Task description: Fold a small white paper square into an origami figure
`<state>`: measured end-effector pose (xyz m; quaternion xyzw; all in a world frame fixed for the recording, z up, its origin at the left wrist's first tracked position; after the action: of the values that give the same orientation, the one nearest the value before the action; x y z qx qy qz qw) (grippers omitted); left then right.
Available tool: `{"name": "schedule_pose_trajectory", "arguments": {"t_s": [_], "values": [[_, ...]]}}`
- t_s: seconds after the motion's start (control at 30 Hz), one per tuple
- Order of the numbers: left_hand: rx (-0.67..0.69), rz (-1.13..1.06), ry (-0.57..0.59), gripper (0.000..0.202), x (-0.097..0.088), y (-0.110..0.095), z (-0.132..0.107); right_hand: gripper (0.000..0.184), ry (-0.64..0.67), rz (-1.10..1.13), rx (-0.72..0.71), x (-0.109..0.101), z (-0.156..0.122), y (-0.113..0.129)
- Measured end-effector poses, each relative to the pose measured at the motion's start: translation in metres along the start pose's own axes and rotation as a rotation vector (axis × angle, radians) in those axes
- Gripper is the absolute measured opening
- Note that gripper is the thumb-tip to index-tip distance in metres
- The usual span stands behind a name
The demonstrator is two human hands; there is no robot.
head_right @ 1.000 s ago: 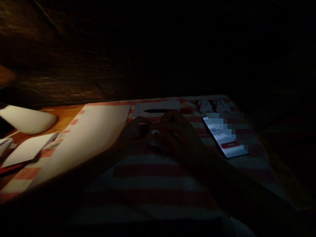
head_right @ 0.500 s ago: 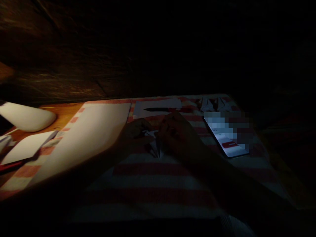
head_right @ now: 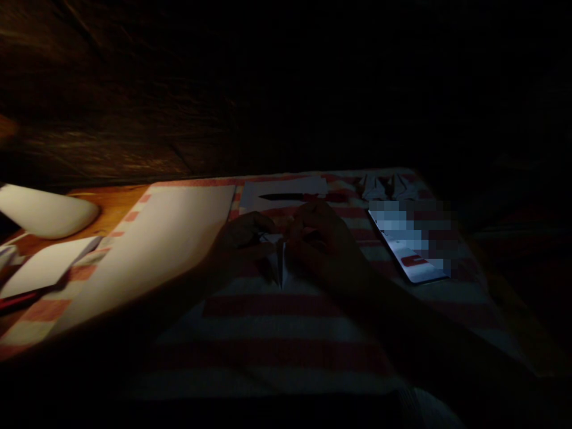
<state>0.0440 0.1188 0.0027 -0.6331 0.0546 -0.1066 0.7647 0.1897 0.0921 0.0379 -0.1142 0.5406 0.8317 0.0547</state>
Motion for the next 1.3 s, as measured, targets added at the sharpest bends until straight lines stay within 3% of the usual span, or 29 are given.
{"name": "schedule_pose_trajectory", "arguments": {"t_s": [0.27,0.43,0.53,0.9,1.3], "values": [[-0.017,0.052,0.023,0.023,0.002,0.001,-0.003,0.013,0.012,-0.075,-0.028,0.002,0.000,0.003],[-0.144,-0.054,0.042,0.025,0.003,0.010,-0.005,0.006,0.003,-0.127,-0.106,0.000,-0.001,0.011],[-0.150,-0.073,0.023,0.027,0.001,0.011,-0.005,0.010,0.019,-0.118,-0.120,0.001,-0.001,0.013],[-0.112,0.027,-0.060,0.028,-0.008,0.011,-0.002,0.012,-0.042,0.016,0.096,0.004,-0.004,-0.010],[-0.163,0.018,-0.008,0.033,-0.003,0.013,-0.005,0.017,0.039,0.054,-0.046,0.007,-0.002,0.003]]}}
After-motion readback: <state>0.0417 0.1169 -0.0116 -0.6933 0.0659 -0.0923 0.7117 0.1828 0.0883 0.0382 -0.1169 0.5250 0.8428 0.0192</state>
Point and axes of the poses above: each hand's wrist, its own z-axis towards the middle knuckle, its own x-axis out of the palm, y = z × x, the point moved 9 cm from there along z, towards the middle knuckle, and after that the axes turned 10 degrees about -y, right-handed, at the moved point
